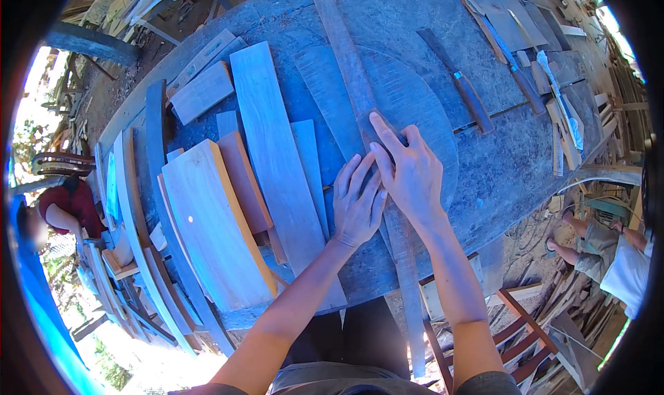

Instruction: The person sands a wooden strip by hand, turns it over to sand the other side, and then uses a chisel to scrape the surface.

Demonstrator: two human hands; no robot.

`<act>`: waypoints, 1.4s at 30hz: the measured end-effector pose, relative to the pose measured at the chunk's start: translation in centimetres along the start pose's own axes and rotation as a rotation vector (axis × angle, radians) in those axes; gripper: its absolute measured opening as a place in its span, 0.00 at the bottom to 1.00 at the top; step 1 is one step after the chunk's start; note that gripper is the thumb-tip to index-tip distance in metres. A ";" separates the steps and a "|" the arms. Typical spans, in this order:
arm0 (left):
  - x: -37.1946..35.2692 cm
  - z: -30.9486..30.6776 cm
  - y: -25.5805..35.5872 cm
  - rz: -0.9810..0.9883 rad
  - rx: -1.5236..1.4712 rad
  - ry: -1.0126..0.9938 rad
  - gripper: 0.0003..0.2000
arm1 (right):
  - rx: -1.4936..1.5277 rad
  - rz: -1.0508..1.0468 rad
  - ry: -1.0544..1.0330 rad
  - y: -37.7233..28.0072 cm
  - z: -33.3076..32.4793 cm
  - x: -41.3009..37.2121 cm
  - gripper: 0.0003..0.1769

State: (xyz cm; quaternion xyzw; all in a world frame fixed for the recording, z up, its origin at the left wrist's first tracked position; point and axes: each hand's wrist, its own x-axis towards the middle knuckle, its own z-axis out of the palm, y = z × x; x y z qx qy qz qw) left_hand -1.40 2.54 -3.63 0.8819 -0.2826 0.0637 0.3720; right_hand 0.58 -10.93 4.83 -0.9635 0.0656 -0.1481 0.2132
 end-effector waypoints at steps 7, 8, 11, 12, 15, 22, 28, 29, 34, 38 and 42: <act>0.0 0.0 0.4 -0.029 0.003 -0.026 0.19 | -0.168 -0.022 -0.043 1.0 2.5 1.4 0.21; 0.1 -0.1 0.5 -0.024 0.010 -0.021 0.18 | -0.194 -0.029 -0.018 0.9 3.1 2.8 0.20; 0.4 -0.2 0.5 -0.008 0.028 -0.015 0.18 | -0.281 -0.040 0.064 1.1 6.4 9.7 0.19; 0.2 -0.2 0.5 -0.009 0.035 -0.014 0.19 | -0.281 -0.034 0.092 1.1 7.3 11.4 0.19; 0.3 -0.3 0.6 -0.027 0.001 -0.020 0.20 | -0.288 -0.061 0.171 1.3 8.5 12.6 0.21; 0.3 -0.3 0.7 -0.036 0.021 -0.048 0.19 | -0.313 -0.007 -0.151 1.0 3.5 4.5 0.21; 0.3 -0.2 0.6 -0.009 0.031 -0.014 0.19 | -0.286 -0.084 0.113 1.7 8.1 13.5 0.19; 0.2 -0.1 0.6 -0.016 0.028 -0.018 0.20 | -0.258 -0.061 0.125 1.7 8.5 13.9 0.19; 0.1 0.0 0.6 -0.039 0.018 -0.026 0.21 | -0.322 -0.041 -0.047 1.0 4.1 5.3 0.22; 0.3 -0.2 0.8 -0.030 0.019 -0.025 0.20 | -0.335 -0.071 -0.048 1.0 4.3 6.8 0.22; 0.4 -0.3 0.7 -0.008 0.028 -0.014 0.19 | -0.253 -0.088 0.102 1.8 8.2 13.6 0.22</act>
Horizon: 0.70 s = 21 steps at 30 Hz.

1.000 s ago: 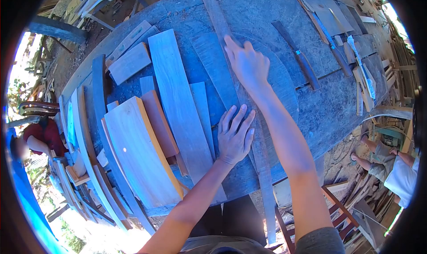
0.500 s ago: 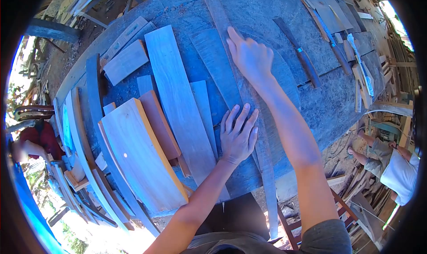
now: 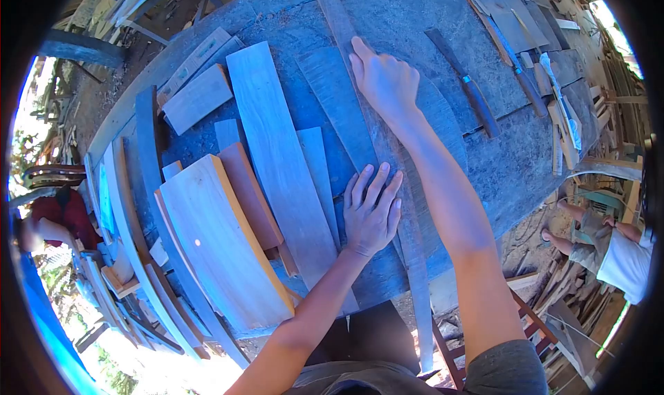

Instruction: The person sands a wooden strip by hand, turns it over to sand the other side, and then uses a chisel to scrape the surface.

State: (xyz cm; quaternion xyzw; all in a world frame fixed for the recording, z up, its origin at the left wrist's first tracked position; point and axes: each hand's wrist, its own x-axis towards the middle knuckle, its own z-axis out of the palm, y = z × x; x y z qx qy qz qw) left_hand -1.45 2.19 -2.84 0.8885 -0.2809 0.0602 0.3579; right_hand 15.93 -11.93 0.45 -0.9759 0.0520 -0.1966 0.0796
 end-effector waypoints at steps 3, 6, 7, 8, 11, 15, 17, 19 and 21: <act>0.0 0.0 0.1 -0.006 0.004 -0.007 0.19 | 0.033 0.025 0.044 -0.3 -0.2 -0.6 0.21; 0.0 0.0 0.0 -0.012 -0.001 -0.015 0.19 | -0.072 0.015 -0.084 -0.7 -4.6 -6.6 0.19; -0.1 0.1 0.1 -0.029 -0.010 -0.009 0.19 | -0.052 0.036 -0.178 -0.8 -5.8 -8.5 0.20; -0.1 0.0 0.1 -0.029 -0.013 -0.016 0.19 | -0.031 0.060 -0.270 -0.7 -6.3 -9.4 0.20; 0.0 -0.1 0.2 -0.024 -0.006 -0.023 0.19 | -0.041 -0.026 -0.142 -0.4 -4.9 -7.2 0.19; 0.0 0.0 0.1 -0.012 -0.009 -0.001 0.19 | -0.015 -0.005 -0.056 -1.0 -0.5 0.0 0.19; 0.0 -0.1 0.1 -0.005 0.001 -0.008 0.19 | 0.010 0.030 -0.042 -1.0 -0.4 -0.1 0.19; 0.1 0.0 0.0 -0.001 -0.010 0.002 0.19 | -0.033 -0.001 -0.039 -0.8 -2.2 -3.1 0.19; 0.0 0.0 0.0 -0.015 0.001 -0.022 0.20 | -0.030 -0.013 -0.104 -0.4 -4.5 -7.4 0.20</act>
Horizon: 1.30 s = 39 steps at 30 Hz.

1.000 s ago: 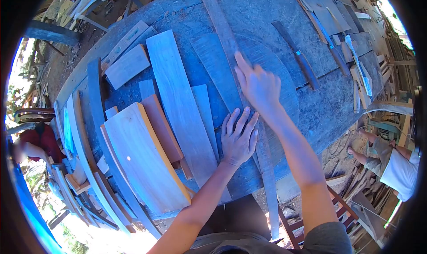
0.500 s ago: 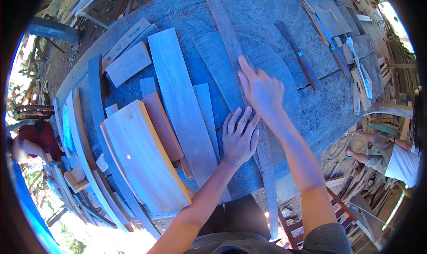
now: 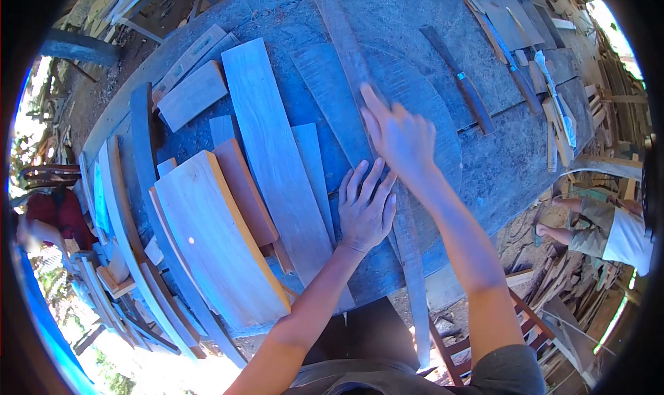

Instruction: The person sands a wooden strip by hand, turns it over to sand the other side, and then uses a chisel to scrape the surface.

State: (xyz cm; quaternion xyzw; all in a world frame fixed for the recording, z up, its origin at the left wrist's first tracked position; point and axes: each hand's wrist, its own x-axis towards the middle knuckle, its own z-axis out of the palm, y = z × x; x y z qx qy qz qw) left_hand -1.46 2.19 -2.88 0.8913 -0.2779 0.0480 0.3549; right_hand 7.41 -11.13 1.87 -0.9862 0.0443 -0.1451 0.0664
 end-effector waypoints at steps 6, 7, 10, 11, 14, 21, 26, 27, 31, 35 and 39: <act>0.0 0.0 0.0 0.011 0.006 0.025 0.20 | 0.010 0.000 -0.027 0.4 0.0 2.3 0.20; 0.0 0.0 0.0 0.010 0.010 0.025 0.20 | 0.047 -0.002 -0.005 0.5 1.3 5.1 0.19; 0.1 0.0 0.0 0.015 -0.001 0.021 0.20 | 0.116 0.022 0.039 0.4 3.0 6.6 0.19; 0.0 -0.1 0.0 0.024 -0.002 0.019 0.20 | 0.133 0.028 0.065 0.4 3.0 6.6 0.19; -0.1 0.0 0.0 -0.014 -0.021 0.049 0.20 | 0.038 -0.001 -0.004 0.6 -0.7 -0.3 0.21; -0.2 0.5 -0.1 0.003 0.015 0.037 0.19 | -0.002 -0.037 -0.049 1.0 -0.9 -1.4 0.21; -0.1 0.1 -0.1 0.024 0.026 0.063 0.15 | 0.043 -0.019 0.042 0.6 0.5 0.3 0.21; -0.1 0.2 -0.1 0.015 0.024 0.057 0.15 | 0.055 -0.026 0.016 0.8 -0.3 -1.1 0.21; -0.4 0.7 -0.5 0.013 0.002 0.068 0.16 | 0.078 -0.040 -0.156 1.1 -3.1 -6.2 0.21; -0.2 0.7 -0.2 0.008 0.031 0.070 0.16 | 0.036 -0.066 -0.104 1.0 -1.5 -2.7 0.22; -0.1 0.4 -0.1 0.016 0.042 0.072 0.15 | 0.041 -0.060 0.014 0.5 0.2 -0.8 0.22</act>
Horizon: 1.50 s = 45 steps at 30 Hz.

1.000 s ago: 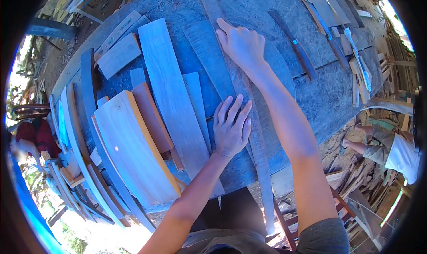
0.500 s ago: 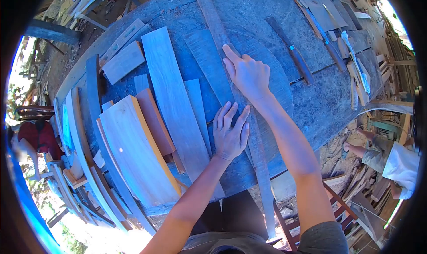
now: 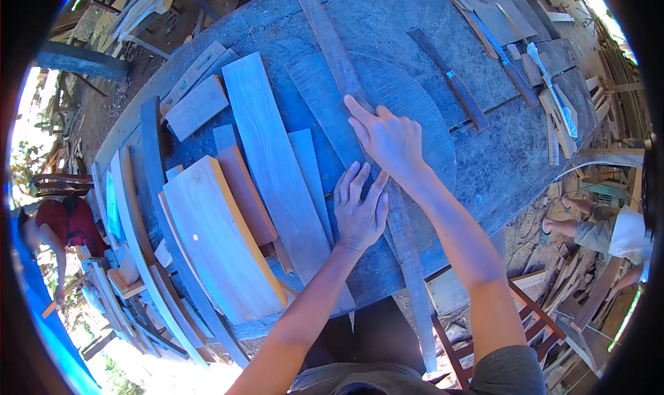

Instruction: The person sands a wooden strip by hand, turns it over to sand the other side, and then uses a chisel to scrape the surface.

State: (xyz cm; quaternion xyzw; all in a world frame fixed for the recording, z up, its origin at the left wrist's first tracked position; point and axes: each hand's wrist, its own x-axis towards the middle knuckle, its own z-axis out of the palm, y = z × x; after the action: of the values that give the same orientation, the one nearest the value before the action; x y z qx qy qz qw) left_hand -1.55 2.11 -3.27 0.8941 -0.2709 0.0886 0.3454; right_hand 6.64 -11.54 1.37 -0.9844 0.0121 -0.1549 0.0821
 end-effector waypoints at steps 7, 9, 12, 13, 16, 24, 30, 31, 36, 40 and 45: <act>-0.1 0.1 -0.2 0.012 -0.020 0.000 0.17 | 0.064 0.004 -0.244 0.4 -3.3 -4.3 0.22; -0.1 -0.2 0.2 0.005 -0.010 -0.010 0.17 | 0.007 -0.021 -0.079 0.4 -1.7 -1.2 0.22; 0.0 -0.2 0.1 0.007 0.001 -0.011 0.19 | 0.000 0.022 -0.008 0.3 1.5 4.5 0.21; 0.1 -0.1 0.1 0.006 -0.013 -0.004 0.19 | 0.024 0.041 0.014 0.3 2.3 5.6 0.21; 0.1 -0.2 0.1 0.007 -0.016 -0.008 0.19 | 0.032 0.063 -0.015 0.1 0.7 3.3 0.21; 0.0 0.0 0.0 0.005 -0.029 -0.006 0.19 | 0.009 0.028 -0.047 0.9 -0.6 1.1 0.20; 0.0 -0.3 0.2 -0.007 -0.017 -0.015 0.20 | 0.042 0.121 0.053 0.6 2.2 5.6 0.19; 0.2 -0.4 0.3 -0.004 -0.018 -0.016 0.19 | 0.014 0.097 0.074 0.5 1.4 4.1 0.18; 0.2 -0.2 0.2 -0.012 -0.022 -0.017 0.19 | -0.017 0.089 -0.094 0.3 -0.7 0.5 0.19; 0.0 -0.1 0.1 0.000 -0.023 -0.004 0.19 | 0.001 0.075 0.047 0.9 3.0 7.8 0.22; 0.3 -0.3 0.3 0.003 -0.033 -0.006 0.19 | -0.005 0.096 0.030 0.3 1.8 6.3 0.21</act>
State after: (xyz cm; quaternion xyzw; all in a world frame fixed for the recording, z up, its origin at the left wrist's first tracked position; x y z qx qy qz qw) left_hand -1.44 2.00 -2.81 0.8883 -0.2745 0.0819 0.3589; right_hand 13.18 -11.83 1.49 -0.9805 0.0610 -0.1656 0.0866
